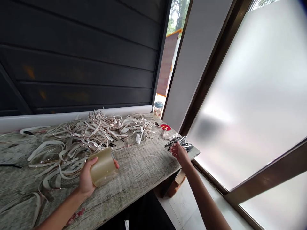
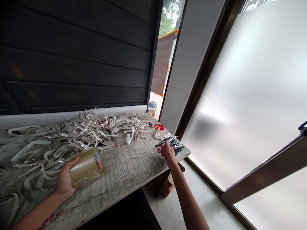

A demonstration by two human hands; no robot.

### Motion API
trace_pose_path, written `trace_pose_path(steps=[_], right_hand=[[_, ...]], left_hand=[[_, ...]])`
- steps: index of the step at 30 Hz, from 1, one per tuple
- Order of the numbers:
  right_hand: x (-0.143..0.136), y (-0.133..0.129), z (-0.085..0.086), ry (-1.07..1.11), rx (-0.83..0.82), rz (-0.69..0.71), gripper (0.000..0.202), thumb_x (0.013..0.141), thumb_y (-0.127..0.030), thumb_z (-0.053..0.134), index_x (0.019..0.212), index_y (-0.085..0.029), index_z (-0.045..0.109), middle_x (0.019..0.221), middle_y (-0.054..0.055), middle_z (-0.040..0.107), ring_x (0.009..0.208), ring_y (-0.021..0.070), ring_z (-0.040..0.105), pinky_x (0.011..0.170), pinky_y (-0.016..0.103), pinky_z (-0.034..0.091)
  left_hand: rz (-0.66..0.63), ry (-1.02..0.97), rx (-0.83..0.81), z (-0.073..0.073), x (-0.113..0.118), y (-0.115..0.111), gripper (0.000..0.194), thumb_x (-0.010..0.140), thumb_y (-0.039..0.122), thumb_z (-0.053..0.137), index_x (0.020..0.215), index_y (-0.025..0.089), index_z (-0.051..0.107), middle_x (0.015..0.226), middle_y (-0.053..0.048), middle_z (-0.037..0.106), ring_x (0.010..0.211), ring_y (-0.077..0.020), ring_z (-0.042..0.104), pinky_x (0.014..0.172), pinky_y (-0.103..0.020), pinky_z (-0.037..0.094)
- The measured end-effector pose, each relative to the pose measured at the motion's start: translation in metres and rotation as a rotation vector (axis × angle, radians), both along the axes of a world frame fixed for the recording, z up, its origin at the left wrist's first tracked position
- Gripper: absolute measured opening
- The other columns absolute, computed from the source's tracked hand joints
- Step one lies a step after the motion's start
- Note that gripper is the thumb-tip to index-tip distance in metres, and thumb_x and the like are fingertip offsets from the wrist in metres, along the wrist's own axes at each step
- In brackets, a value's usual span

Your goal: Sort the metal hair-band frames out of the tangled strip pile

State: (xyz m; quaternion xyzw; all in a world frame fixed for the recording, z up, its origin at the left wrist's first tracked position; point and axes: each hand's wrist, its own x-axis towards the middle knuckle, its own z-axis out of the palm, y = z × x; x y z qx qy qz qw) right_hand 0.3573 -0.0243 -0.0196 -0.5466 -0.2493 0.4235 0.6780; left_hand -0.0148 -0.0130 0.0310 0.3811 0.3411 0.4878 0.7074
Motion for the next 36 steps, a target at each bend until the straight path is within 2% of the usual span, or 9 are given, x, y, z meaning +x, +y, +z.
trace_pose_path(steps=[5, 9, 13, 16, 19, 24, 26, 29, 36], right_hand=[[0.005, 0.004, 0.000, 0.093, -0.015, 0.143, 0.043, 0.088, -0.059, 0.058, 0.069, -0.020, 0.054, 0.060, 0.001, 0.061, 0.050, 0.0126, 0.055, 0.045, 0.022, 0.035], [0.000, -0.004, 0.008, 0.139, -0.049, 0.299, 0.042, 0.088, -0.057, 0.060, 0.087, -0.016, 0.067, 0.064, 0.001, 0.062, 0.050, 0.0097, 0.053, 0.043, 0.018, 0.026], [-0.040, -0.009, 0.010, 0.122, -0.095, 0.634, 0.051, 0.090, -0.059, 0.054, 0.107, -0.014, 0.069, 0.067, 0.002, 0.065, 0.051, 0.0094, 0.055, 0.044, 0.017, 0.028], [-0.092, 0.000, 0.006, -0.265, -0.027, 0.871, 0.053, 0.098, -0.053, 0.037, 0.114, -0.013, 0.066, 0.076, 0.007, 0.071, 0.063, 0.0135, 0.064, 0.057, 0.023, 0.046], [-0.148, 0.023, 0.000, -0.872, 0.127, 0.854, 0.043, 0.101, -0.035, 0.032, 0.110, -0.013, 0.068, 0.094, 0.010, 0.074, 0.085, 0.0184, 0.069, 0.074, 0.030, 0.053], [-0.209, 0.079, -0.006, -1.176, 0.228, 0.769, 0.043, 0.092, -0.017, 0.049, 0.134, -0.009, 0.056, 0.145, 0.020, 0.050, 0.135, 0.0301, 0.044, 0.112, 0.046, 0.033], [-0.217, 0.099, -0.007, -1.263, 0.270, 0.790, 0.049, 0.093, -0.017, 0.050, 0.141, -0.010, 0.049, 0.153, 0.017, 0.040, 0.143, 0.0281, 0.035, 0.117, 0.045, 0.026], [-0.218, 0.116, -0.011, -1.360, 0.312, 0.842, 0.045, 0.097, -0.022, 0.047, 0.141, -0.014, 0.050, 0.150, 0.011, 0.047, 0.141, 0.0226, 0.040, 0.120, 0.040, 0.024], [-0.203, 0.104, -0.022, -1.511, 0.326, 0.741, 0.043, 0.100, -0.030, 0.042, 0.139, -0.014, 0.052, 0.145, 0.011, 0.054, 0.138, 0.0228, 0.043, 0.118, 0.038, 0.029]], left_hand=[[-0.012, 0.009, 0.007, -0.002, -0.001, 0.000, 0.040, 0.075, 0.047, 0.060, 0.097, 0.016, 0.070, 0.075, -0.011, 0.077, 0.072, -0.0317, 0.072, 0.069, -0.040, 0.057], [-0.045, -0.008, -0.006, -0.005, -0.001, 0.001, 0.039, 0.079, 0.047, 0.056, 0.096, 0.016, 0.072, 0.077, -0.012, 0.077, 0.073, -0.0307, 0.072, 0.071, -0.039, 0.056], [-0.059, -0.011, -0.006, -0.007, 0.002, 0.000, 0.041, 0.077, 0.047, 0.057, 0.090, 0.013, 0.074, 0.077, -0.014, 0.077, 0.072, -0.0306, 0.072, 0.071, -0.039, 0.057], [-0.087, 0.002, -0.019, -0.010, 0.002, -0.002, 0.041, 0.072, 0.049, 0.061, 0.086, 0.012, 0.074, 0.073, -0.013, 0.075, 0.073, -0.0326, 0.072, 0.069, -0.040, 0.057], [-0.136, 0.038, -0.056, -0.016, 0.000, -0.002, 0.043, 0.071, 0.053, 0.062, 0.085, 0.014, 0.073, 0.069, -0.012, 0.073, 0.074, -0.0344, 0.073, 0.067, -0.042, 0.057], [-0.159, 0.103, -0.055, -0.027, -0.004, 0.000, 0.044, 0.072, 0.055, 0.064, 0.081, 0.014, 0.076, 0.069, -0.011, 0.075, 0.084, -0.0360, 0.072, 0.078, -0.042, 0.056], [-0.149, 0.098, -0.052, -0.030, -0.003, 0.000, 0.044, 0.072, 0.056, 0.063, 0.080, 0.015, 0.076, 0.072, -0.011, 0.076, 0.088, -0.0369, 0.071, 0.080, -0.042, 0.055], [-0.123, 0.079, -0.055, -0.031, -0.003, -0.001, 0.044, 0.073, 0.056, 0.062, 0.078, 0.015, 0.077, 0.075, -0.013, 0.076, 0.091, -0.0384, 0.070, 0.080, -0.043, 0.055], [-0.080, 0.009, -0.115, -0.025, -0.003, 0.000, 0.038, 0.068, 0.048, 0.068, 0.082, 0.013, 0.075, 0.070, -0.014, 0.074, 0.082, -0.0373, 0.072, 0.070, -0.043, 0.057]])
